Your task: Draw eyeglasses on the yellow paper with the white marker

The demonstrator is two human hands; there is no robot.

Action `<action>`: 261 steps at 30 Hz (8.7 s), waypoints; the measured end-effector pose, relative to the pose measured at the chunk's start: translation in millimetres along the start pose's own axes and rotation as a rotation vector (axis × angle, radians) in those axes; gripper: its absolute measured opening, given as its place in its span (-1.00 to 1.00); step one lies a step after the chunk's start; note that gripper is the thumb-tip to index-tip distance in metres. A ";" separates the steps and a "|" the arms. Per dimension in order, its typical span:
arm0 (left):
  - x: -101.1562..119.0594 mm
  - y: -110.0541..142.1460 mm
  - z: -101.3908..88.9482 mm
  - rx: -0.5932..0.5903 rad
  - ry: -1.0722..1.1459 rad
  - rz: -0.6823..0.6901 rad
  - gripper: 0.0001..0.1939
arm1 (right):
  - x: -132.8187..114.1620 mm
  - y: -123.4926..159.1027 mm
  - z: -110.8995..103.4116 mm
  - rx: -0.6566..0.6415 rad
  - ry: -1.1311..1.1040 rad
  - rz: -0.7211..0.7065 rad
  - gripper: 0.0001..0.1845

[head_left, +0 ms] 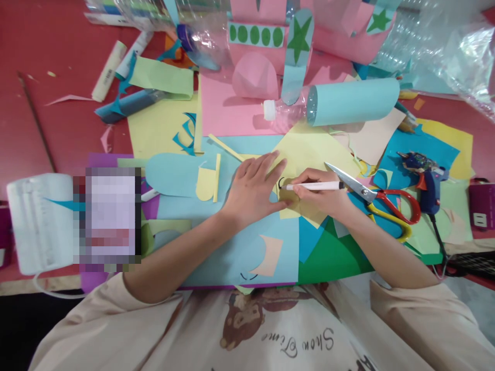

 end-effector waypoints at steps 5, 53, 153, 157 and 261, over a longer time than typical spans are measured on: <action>-0.7 0.8 1.3 0.021 -0.016 0.018 -0.22 | 0.3 0.2 -0.4 -0.013 0.020 0.039 -0.90; -0.1 0.4 2.3 0.006 -0.053 0.014 -0.14 | -0.1 -1.6 -7.1 0.118 0.097 -0.017 -0.88; -2.7 0.1 1.2 0.029 -0.021 0.012 -0.25 | 12.4 6.1 -5.1 0.133 -0.069 0.007 -0.58; -3.1 -0.2 -0.7 0.020 -0.024 0.037 -0.28 | 11.5 5.8 -5.8 0.136 -0.079 0.015 -0.58; -11.6 -4.8 -0.2 0.054 -0.044 0.065 -0.41 | -9.0 3.6 -1.7 -0.168 0.163 0.043 -0.78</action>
Point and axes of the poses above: each hand's wrist, its own y-axis away from the middle knuckle, its own z-axis out of the palm, x = y × z, the point moved 2 cm from there along -y, towards the middle knuckle, and after that the axes turned 13 degrees about x, right-handed, at the moved point
